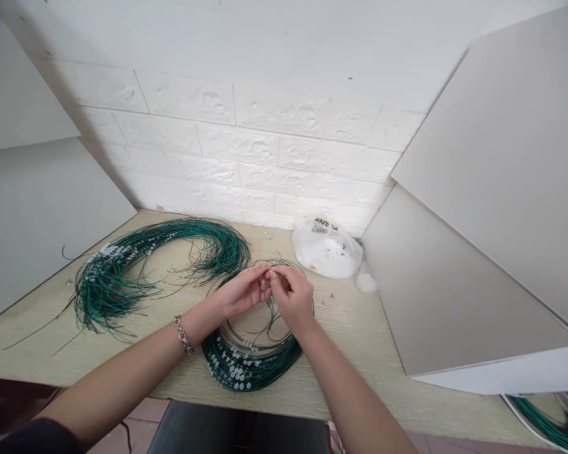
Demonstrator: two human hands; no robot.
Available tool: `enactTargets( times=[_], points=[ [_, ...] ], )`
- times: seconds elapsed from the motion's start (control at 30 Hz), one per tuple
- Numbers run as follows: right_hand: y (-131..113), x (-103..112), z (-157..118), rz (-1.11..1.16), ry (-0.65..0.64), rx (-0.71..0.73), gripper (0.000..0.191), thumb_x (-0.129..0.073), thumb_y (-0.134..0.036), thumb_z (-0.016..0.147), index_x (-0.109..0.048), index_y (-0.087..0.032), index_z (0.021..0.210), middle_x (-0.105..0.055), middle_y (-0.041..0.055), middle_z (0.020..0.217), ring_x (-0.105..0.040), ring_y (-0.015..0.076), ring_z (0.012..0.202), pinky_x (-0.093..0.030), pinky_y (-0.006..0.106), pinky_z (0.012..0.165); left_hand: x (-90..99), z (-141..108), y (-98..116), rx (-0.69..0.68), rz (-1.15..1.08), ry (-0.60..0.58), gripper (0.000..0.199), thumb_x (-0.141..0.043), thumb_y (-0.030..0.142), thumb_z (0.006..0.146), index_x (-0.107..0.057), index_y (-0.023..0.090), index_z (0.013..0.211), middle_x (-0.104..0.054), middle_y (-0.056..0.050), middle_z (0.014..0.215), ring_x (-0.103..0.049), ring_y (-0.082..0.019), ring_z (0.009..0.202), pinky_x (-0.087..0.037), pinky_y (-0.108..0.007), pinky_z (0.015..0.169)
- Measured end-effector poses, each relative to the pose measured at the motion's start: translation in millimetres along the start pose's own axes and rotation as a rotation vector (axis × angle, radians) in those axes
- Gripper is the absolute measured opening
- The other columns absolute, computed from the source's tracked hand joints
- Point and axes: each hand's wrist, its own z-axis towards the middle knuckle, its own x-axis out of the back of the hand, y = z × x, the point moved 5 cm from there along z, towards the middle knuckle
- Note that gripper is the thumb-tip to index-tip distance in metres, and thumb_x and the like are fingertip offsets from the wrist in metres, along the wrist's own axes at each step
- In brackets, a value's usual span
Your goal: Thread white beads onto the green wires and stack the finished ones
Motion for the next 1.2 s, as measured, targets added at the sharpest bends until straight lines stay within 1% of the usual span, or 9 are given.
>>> enactTargets(
  times=[0.23,0.37,0.5,0.57,0.77,0.87,0.97,1.1,1.2],
  points=[
    [2.7,-2.9,0.7,0.031,-0.052,-0.088,0.014,-0.051,-0.020,0.072,-0.060,-0.019,0.083,-0.055,-0.0001,0.069,-0.043,0.0084,0.051,-0.037,0.022,0.049,4.8,2.3,0.1,-0.026,0.008,0.026,0.011,-0.061,0.020,0.068,-0.059,0.009,0.069,-0.055,0.000,0.060,-0.048,-0.004,0.051,-0.042,-0.016,0.053],
    [6.0,-3.2,0.9,0.115,-0.079,-0.102,0.040,-0.060,-0.026,0.065,-0.054,-0.022,0.105,-0.049,0.0024,0.090,-0.030,0.0033,0.043,-0.030,0.020,0.037,14.1,6.7,4.4,-0.082,0.042,0.080,0.010,-0.063,0.018,0.066,-0.059,0.010,0.070,-0.055,0.000,0.061,-0.048,-0.004,0.051,-0.040,-0.016,0.049],
    [14.5,-0.7,5.7,0.206,-0.059,-0.158,0.019,-0.053,-0.030,0.073,-0.064,-0.020,0.084,-0.051,0.0036,0.084,-0.048,0.0100,0.066,-0.042,0.024,0.061,17.6,7.9,8.8,-0.111,0.107,0.127,0.011,-0.064,0.018,0.065,-0.059,0.009,0.069,-0.053,0.001,0.060,-0.045,-0.002,0.048,-0.038,-0.014,0.048],
    [21.4,1.3,8.5,0.245,-0.024,-0.246,0.019,-0.052,-0.033,0.073,-0.065,-0.018,0.074,-0.052,0.0037,0.078,-0.050,0.0133,0.076,-0.041,0.026,0.069,16.9,7.0,10.0,-0.117,0.126,0.149,0.011,-0.064,0.018,0.065,-0.058,0.009,0.069,-0.053,0.002,0.061,-0.044,-0.001,0.047,-0.038,-0.014,0.047],
    [29.6,-1.3,9.4,0.293,-0.046,-0.476,0.025,-0.050,-0.039,0.072,-0.057,-0.015,0.071,-0.056,0.0016,0.065,-0.050,0.0112,0.058,-0.039,0.022,0.052,11.8,5.1,10.6,-0.131,0.158,0.125,0.014,-0.065,0.020,0.064,-0.059,0.010,0.070,-0.054,0.001,0.065,-0.044,-0.001,0.049,-0.039,-0.014,0.049],
    [24.0,-1.0,8.9,0.251,-0.056,-0.435,0.021,-0.048,-0.035,0.073,-0.055,-0.015,0.071,-0.056,-0.0005,0.060,-0.048,0.0098,0.053,-0.038,0.021,0.050,10.8,5.1,10.8,-0.129,0.147,0.102,0.014,-0.065,0.021,0.064,-0.059,0.010,0.070,-0.054,0.001,0.066,-0.045,-0.002,0.050,-0.040,-0.015,0.051],
    [18.5,0.4,9.0,0.222,-0.060,-0.378,0.019,-0.051,-0.032,0.072,-0.060,-0.015,0.076,-0.061,0.0017,0.068,-0.053,0.0120,0.061,-0.042,0.023,0.057,10.1,5.1,10.4,-0.122,0.136,0.087,0.014,-0.066,0.021,0.064,-0.059,0.010,0.069,-0.054,0.001,0.066,-0.045,-0.002,0.050,-0.040,-0.015,0.052],
    [17.3,-0.4,9.3,0.243,-0.106,-0.379,0.021,-0.056,-0.032,0.068,-0.065,-0.016,0.078,-0.066,0.0050,0.080,-0.058,0.0163,0.075,-0.045,0.027,0.068,8.7,5.3,8.8,-0.133,0.195,0.067,0.015,-0.066,0.021,0.063,-0.060,0.010,0.069,-0.050,0.002,0.058,-0.044,-0.002,0.050,-0.038,-0.014,0.052],
    [20.3,-0.8,9.3,0.245,-0.116,-0.393,0.022,-0.058,-0.033,0.066,-0.066,-0.016,0.077,-0.066,0.0054,0.077,-0.059,0.0167,0.071,-0.045,0.028,0.065,8.4,5.6,8.5,-0.168,0.246,0.055,0.015,-0.066,0.021,0.063,-0.061,0.009,0.070,-0.050,0.002,0.057,-0.044,-0.002,0.050,-0.037,-0.014,0.052]
  ],
)
